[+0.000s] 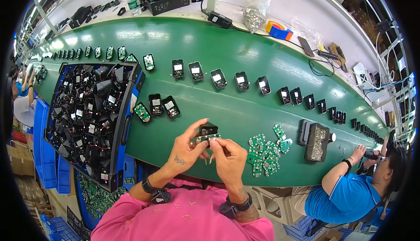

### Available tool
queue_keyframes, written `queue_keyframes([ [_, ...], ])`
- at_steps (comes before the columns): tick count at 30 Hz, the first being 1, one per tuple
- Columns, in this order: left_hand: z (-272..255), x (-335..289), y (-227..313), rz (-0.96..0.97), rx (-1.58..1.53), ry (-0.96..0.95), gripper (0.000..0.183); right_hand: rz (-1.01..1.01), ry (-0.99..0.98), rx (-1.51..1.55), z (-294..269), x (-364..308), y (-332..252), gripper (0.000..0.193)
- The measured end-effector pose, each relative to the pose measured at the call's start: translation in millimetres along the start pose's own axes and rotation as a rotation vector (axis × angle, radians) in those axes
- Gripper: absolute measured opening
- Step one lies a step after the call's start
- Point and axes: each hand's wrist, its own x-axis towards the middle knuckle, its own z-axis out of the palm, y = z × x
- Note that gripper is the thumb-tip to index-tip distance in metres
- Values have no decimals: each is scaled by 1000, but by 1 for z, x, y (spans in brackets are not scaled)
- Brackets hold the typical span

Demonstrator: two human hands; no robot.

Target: The person picks up a circuit board and a black plastic housing, fits the board into the housing by hand, and places the assembled unit onto the green conveyor belt. This process is repeated for several units throughout the video.

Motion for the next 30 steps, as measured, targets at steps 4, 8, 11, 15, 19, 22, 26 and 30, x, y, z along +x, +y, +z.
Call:
queue_keyframes([
  [4,-1,-5,18,12,-1,43,61,173,-92,81,-8,3,-12,10],
  [8,-6,-9,21,66,49,35,62,154,-262,-104,-16,13,-29,11],
  [11,-8,-10,23,129,143,-3,64,54,-353,-178,-20,19,-33,13],
  [15,-9,-11,24,226,240,-13,65,86,-452,-163,-22,26,-36,13],
  [19,-10,-12,26,219,230,-23,64,220,-506,-102,-24,30,-40,13],
  [22,-8,-13,26,208,171,7,63,237,-516,-89,-23,31,-40,13],
  [26,-11,-12,26,241,231,-19,61,247,-520,-126,-21,33,-45,12],
  [30,-10,-11,27,297,277,7,60,182,-529,-208,-20,35,-44,14],
])
